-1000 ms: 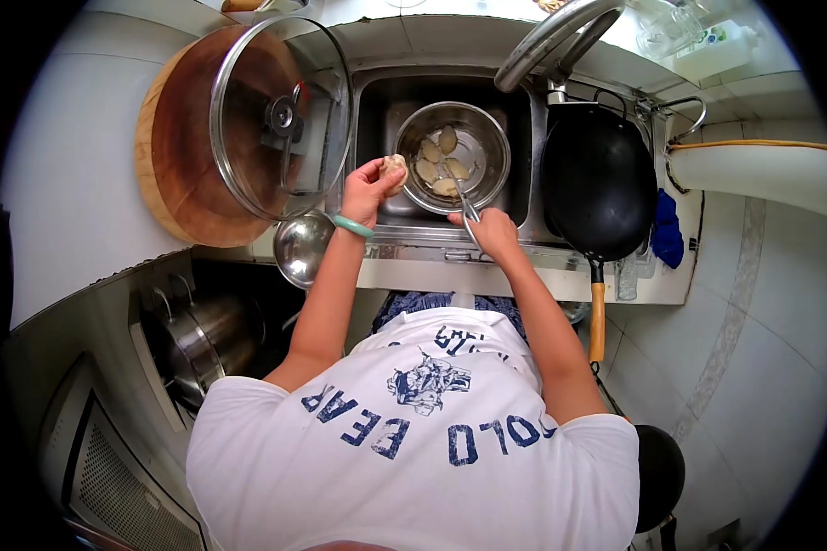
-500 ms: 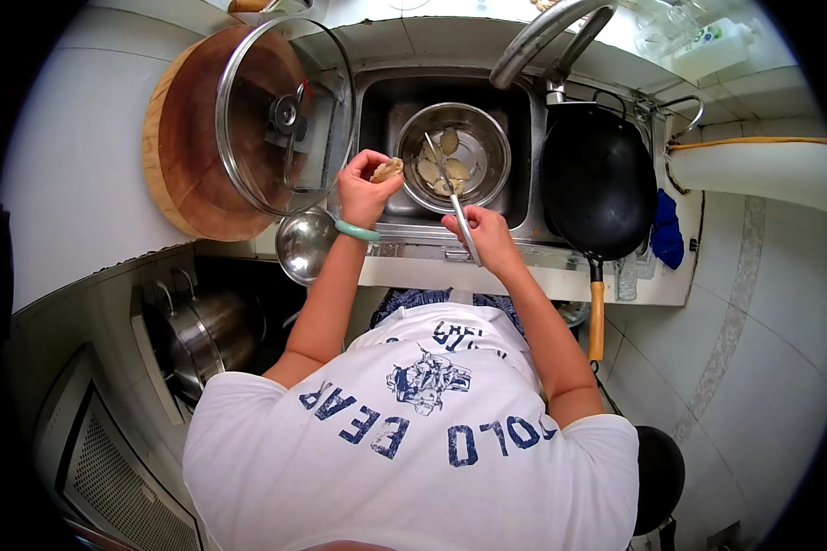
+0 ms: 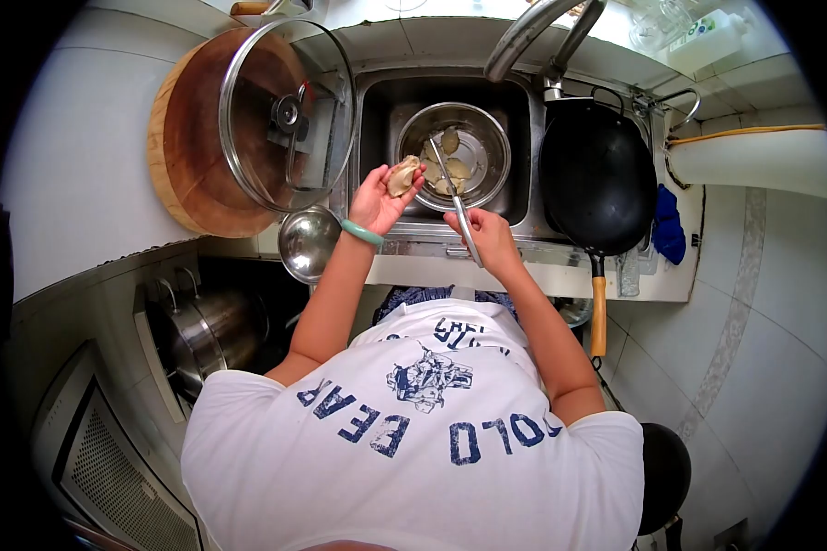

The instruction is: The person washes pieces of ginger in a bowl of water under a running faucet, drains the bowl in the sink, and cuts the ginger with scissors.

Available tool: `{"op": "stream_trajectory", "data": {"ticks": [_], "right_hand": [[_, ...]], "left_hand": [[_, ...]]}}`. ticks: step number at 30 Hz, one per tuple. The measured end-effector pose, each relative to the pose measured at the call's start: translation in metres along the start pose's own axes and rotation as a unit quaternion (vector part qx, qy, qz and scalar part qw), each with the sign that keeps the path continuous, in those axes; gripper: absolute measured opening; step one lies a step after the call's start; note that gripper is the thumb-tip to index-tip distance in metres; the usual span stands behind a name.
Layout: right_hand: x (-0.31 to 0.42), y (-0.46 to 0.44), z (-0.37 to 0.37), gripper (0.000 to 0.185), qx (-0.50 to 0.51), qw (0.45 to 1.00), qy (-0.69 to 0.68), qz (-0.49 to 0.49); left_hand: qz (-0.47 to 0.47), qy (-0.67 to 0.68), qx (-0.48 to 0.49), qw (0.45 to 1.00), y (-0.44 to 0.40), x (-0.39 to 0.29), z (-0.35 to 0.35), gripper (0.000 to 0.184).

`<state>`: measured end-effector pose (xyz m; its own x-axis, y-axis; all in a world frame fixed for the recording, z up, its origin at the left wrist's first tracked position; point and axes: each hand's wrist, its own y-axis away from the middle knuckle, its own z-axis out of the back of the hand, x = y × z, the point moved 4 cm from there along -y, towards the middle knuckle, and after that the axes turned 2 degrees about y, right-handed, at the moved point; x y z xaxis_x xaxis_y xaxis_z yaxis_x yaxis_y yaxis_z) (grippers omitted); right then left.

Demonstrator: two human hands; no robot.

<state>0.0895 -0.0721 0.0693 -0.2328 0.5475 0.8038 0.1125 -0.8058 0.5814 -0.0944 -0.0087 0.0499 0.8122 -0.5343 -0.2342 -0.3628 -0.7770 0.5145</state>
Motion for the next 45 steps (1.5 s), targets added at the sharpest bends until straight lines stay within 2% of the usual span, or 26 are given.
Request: {"op": "stream_trajectory", "data": {"ticks": [2,6,9,11,15,18,20,23,30,36,45], "right_hand": [[0.001,0.003,0.001,0.044,-0.006,1.000,0.022,-0.012],[0.000,0.006,0.003,0.045,-0.014,0.999,0.030,0.003],[0.000,0.007,0.004,0.048,-0.023,0.998,0.051,0.014],[0.007,0.011,0.007,0.049,-0.068,0.987,0.132,0.055],[0.020,0.021,0.009,0.053,-0.101,0.966,0.222,0.085],[0.024,0.024,0.010,0.056,-0.080,0.959,0.266,0.060],[0.024,0.025,0.010,0.059,-0.085,0.947,0.305,0.060],[0.026,0.028,0.009,0.061,-0.089,0.938,0.329,0.068],[0.030,0.029,0.006,0.062,-0.109,0.935,0.327,0.088],[0.029,0.028,0.007,0.052,-0.099,0.935,0.336,0.060],[0.024,0.029,0.005,0.030,-0.122,0.935,0.319,0.091]], "left_hand": [[0.026,0.050,-0.032,0.998,-0.002,0.003,0.005,0.031],[0.015,0.078,-0.074,0.994,-0.002,0.009,0.003,0.031],[0.013,0.047,-0.052,0.997,0.000,0.009,-0.001,0.034],[0.044,0.055,0.003,0.997,-0.001,0.013,-0.003,0.031],[0.069,0.013,0.025,0.997,-0.002,0.016,-0.007,0.027],[0.048,0.011,0.015,0.999,-0.007,0.018,-0.003,0.027],[-0.011,-0.064,-0.005,0.998,-0.006,0.015,-0.007,0.027],[-0.061,-0.093,0.004,0.994,-0.013,0.015,-0.004,0.030],[-0.073,-0.073,0.053,0.993,-0.011,0.019,-0.020,0.034],[-0.091,-0.123,0.039,0.988,-0.012,0.020,-0.016,0.036],[-0.089,-0.113,0.036,0.989,-0.009,0.022,-0.021,0.031]]}}
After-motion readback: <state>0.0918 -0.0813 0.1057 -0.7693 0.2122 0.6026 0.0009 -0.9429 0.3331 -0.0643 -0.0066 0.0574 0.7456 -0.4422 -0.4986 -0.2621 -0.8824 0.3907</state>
